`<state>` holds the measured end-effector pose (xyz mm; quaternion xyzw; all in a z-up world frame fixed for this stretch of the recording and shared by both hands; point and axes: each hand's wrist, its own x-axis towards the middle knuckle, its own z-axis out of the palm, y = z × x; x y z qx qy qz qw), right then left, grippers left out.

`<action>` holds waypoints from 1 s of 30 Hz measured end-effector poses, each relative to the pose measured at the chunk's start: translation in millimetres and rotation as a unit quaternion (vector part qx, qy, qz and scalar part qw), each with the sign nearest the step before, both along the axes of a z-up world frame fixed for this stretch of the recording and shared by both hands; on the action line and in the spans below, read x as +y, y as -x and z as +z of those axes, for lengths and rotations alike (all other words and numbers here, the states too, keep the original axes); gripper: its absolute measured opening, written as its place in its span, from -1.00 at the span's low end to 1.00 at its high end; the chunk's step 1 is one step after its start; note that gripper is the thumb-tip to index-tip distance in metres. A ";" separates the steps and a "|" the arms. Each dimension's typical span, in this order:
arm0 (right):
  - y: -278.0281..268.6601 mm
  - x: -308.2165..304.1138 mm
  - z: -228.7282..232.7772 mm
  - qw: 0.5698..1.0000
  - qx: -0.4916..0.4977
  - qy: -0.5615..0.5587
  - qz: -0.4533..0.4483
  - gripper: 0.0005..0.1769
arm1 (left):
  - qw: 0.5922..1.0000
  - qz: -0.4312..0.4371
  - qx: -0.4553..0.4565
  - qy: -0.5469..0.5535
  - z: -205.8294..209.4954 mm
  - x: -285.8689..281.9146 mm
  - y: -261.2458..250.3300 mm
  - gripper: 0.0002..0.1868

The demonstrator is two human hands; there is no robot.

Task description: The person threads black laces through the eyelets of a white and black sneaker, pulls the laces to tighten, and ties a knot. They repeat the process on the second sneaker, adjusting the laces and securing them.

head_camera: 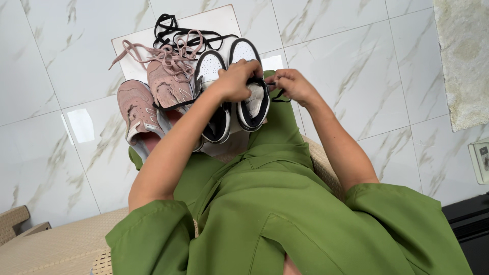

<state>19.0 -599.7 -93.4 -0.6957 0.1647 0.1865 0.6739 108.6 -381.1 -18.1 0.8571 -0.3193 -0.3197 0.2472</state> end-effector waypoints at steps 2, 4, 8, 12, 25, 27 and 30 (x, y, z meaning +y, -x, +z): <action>-1.3 -9.7 10.6 1.000 -0.014 0.002 -0.014 -0.88 | 1.000 0.012 -0.010 -0.019 -5.3 -4.7 6.6 -0.50; 2.3 -23.7 25.8 0.998 -0.049 0.000 -0.031 -0.89 | 0.998 0.047 -0.016 -0.025 -11.2 -7.8 13.6 -0.55; 16.0 -51.0 66.6 0.983 -0.171 0.045 -0.057 -0.86 | 0.995 0.091 -0.019 0.021 -19.1 -4.8 17.3 -0.51; 39.9 -72.1 114.2 0.960 -0.247 0.065 -0.114 -0.86 | 0.992 0.103 -0.047 0.050 -26.8 -4.3 18.1 -0.44; 35.9 -39.8 122.3 0.963 -0.172 0.206 0.023 -0.73 | 0.973 0.056 -0.157 -0.162 4.1 13.1 27.4 -0.23; 25.8 -19.7 103.5 0.958 -0.183 0.214 0.057 -0.83 | 0.965 0.082 -0.216 -0.127 7.3 16.4 35.9 -0.32; 15.3 5.1 85.2 0.954 -0.170 0.233 0.080 -0.85 | 0.962 0.083 -0.219 -0.139 4.3 13.6 38.8 -0.51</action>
